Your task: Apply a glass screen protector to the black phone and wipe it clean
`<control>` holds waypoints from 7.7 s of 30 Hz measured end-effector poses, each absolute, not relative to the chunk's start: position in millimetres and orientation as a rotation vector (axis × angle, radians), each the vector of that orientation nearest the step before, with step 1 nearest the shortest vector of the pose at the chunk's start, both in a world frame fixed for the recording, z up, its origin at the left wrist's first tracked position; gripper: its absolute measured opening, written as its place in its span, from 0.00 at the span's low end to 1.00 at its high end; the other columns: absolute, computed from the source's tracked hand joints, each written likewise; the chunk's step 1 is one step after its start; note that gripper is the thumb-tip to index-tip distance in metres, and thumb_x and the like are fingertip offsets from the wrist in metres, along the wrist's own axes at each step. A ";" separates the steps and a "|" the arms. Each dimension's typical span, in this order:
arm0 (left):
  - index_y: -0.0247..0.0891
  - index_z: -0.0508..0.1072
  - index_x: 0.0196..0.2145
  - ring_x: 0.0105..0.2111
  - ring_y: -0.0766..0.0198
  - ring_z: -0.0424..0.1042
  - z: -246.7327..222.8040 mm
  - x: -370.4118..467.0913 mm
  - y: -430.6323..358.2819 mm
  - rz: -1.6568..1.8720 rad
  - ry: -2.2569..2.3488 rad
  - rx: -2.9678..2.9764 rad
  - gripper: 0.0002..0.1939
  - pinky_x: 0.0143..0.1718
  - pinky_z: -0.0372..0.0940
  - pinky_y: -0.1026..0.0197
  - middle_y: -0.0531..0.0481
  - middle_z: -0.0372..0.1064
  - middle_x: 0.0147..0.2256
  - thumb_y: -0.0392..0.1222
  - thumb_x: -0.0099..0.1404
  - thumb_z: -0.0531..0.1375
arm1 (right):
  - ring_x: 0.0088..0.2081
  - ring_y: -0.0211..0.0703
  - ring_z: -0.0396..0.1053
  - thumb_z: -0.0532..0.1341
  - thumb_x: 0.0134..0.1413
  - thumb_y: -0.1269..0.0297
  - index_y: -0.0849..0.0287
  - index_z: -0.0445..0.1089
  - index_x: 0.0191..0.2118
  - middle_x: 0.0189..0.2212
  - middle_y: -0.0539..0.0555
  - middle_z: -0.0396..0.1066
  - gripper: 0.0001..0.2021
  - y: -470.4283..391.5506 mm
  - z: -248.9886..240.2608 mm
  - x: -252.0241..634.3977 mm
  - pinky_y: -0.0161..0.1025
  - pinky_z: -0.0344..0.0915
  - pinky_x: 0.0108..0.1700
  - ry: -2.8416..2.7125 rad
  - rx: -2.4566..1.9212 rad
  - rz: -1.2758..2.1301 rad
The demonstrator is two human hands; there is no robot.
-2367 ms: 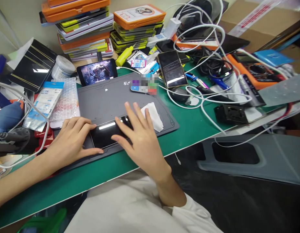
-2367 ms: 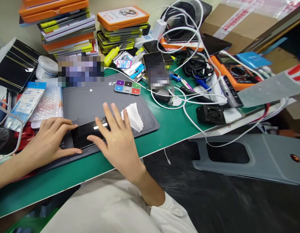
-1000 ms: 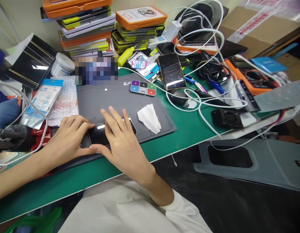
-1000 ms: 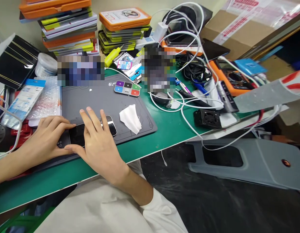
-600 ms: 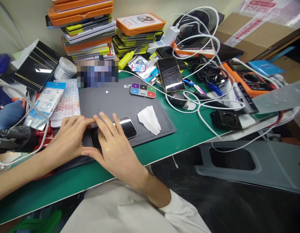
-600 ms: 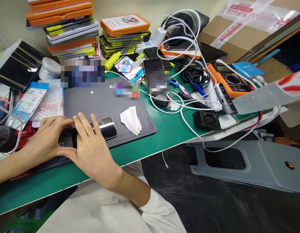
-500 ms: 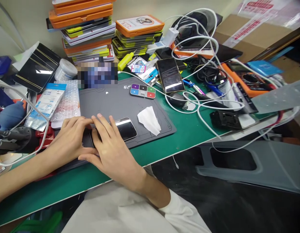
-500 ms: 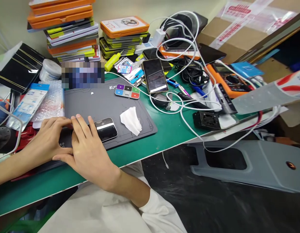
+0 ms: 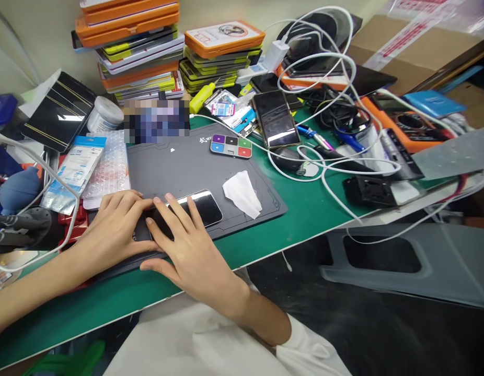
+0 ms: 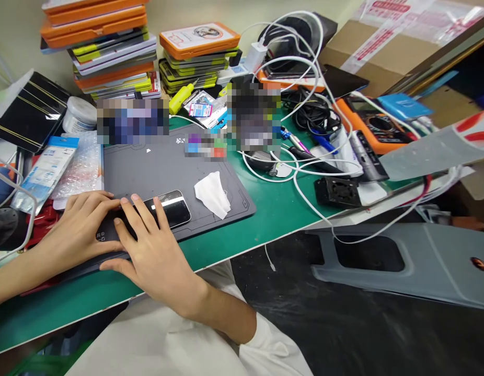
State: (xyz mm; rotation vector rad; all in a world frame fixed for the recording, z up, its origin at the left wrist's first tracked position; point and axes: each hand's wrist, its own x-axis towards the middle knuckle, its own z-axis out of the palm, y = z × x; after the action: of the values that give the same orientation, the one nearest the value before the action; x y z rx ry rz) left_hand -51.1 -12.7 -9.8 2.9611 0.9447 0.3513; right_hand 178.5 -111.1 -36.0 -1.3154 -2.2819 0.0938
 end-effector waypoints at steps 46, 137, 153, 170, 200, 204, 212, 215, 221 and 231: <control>0.41 0.74 0.69 0.68 0.34 0.71 -11.4 -51.8 -12.7 0.290 0.938 2.779 0.41 0.69 0.67 0.33 0.35 0.75 0.59 0.77 0.78 0.63 | 0.89 0.61 0.42 0.51 0.90 0.54 0.37 0.73 0.76 0.88 0.44 0.45 0.22 -126.7 -51.1 294.2 0.78 0.47 0.87 -1.955 -1.629 0.303; 0.17 0.73 0.71 0.66 0.39 0.82 3.8 -41.9 -21.8 0.238 0.304 3.461 0.27 0.60 0.82 0.46 0.22 0.77 0.69 0.36 0.80 0.60 | 0.70 0.59 0.81 0.63 0.84 0.63 0.56 0.78 0.72 0.68 0.59 0.83 0.19 -94.2 -56.6 277.2 0.59 0.78 0.74 -1.980 -1.394 0.005; 0.23 0.73 0.74 0.67 0.42 0.82 7.1 -42.0 -22.6 0.245 0.333 3.443 0.27 0.62 0.81 0.47 0.27 0.77 0.70 0.37 0.83 0.59 | 0.70 0.59 0.81 0.63 0.84 0.62 0.57 0.78 0.72 0.68 0.60 0.83 0.20 -93.8 -55.0 277.1 0.59 0.78 0.74 -1.977 -1.403 0.024; 0.25 0.68 0.78 0.66 0.40 0.82 3.9 -43.5 -19.6 0.289 0.340 3.362 0.33 0.62 0.82 0.46 0.27 0.76 0.71 0.37 0.81 0.61 | 0.72 0.59 0.80 0.62 0.84 0.60 0.50 0.76 0.76 0.70 0.57 0.82 0.22 -93.9 -54.0 277.4 0.62 0.77 0.76 -1.961 -1.440 0.089; 0.27 0.57 0.84 0.68 0.39 0.82 7.7 -44.3 -21.7 0.216 0.373 3.338 0.38 0.63 0.83 0.46 0.26 0.75 0.71 0.37 0.83 0.59 | 0.71 0.64 0.80 0.70 0.77 0.46 0.56 0.73 0.77 0.69 0.63 0.82 0.32 -94.7 -57.2 281.2 0.61 0.76 0.76 -2.034 -1.371 -0.001; 0.25 0.60 0.82 0.67 0.40 0.82 8.0 -43.3 -21.8 0.240 0.352 3.354 0.36 0.61 0.83 0.47 0.26 0.76 0.70 0.37 0.83 0.59 | 0.71 0.64 0.80 0.70 0.77 0.46 0.56 0.73 0.77 0.69 0.63 0.82 0.32 -94.7 -56.3 282.1 0.60 0.76 0.75 -2.046 -1.373 -0.017; 0.21 0.70 0.76 0.65 0.41 0.83 6.7 -41.2 -21.7 0.263 0.308 3.425 0.29 0.59 0.82 0.48 0.26 0.78 0.69 0.37 0.83 0.59 | 0.70 0.64 0.81 0.70 0.77 0.46 0.61 0.74 0.76 0.68 0.64 0.83 0.33 -95.2 -58.3 281.8 0.59 0.78 0.74 -2.054 -1.357 -0.073; 0.18 0.74 0.71 0.63 0.40 0.84 7.6 -38.6 -21.6 0.260 0.281 3.498 0.26 0.55 0.83 0.47 0.25 0.79 0.67 0.37 0.83 0.57 | 0.70 0.64 0.80 0.70 0.77 0.45 0.60 0.74 0.76 0.68 0.65 0.83 0.33 -95.2 -58.0 281.2 0.59 0.77 0.74 -2.057 -1.353 -0.069; 0.13 0.73 0.69 0.60 0.40 0.86 10.0 -36.7 -21.5 0.277 0.250 3.525 0.25 0.52 0.84 0.47 0.23 0.79 0.66 0.36 0.83 0.56 | 0.71 0.64 0.80 0.69 0.78 0.45 0.59 0.73 0.77 0.69 0.64 0.82 0.33 -95.3 -58.3 281.8 0.60 0.76 0.75 -2.050 -1.373 -0.034; 0.18 0.76 0.69 0.62 0.40 0.85 8.6 -38.4 -21.5 0.268 0.260 3.511 0.25 0.54 0.83 0.47 0.23 0.79 0.66 0.37 0.82 0.57 | 0.71 0.63 0.79 0.67 0.79 0.43 0.58 0.74 0.77 0.69 0.63 0.82 0.32 -96.3 -58.2 281.8 0.59 0.76 0.75 -2.054 -1.385 -0.024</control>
State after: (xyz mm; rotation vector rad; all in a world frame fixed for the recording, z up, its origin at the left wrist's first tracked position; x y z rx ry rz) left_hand -38.4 -21.5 8.6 3.5115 0.2600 0.2676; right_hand 281.8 -96.3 -58.2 -1.3854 -2.0536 -0.0242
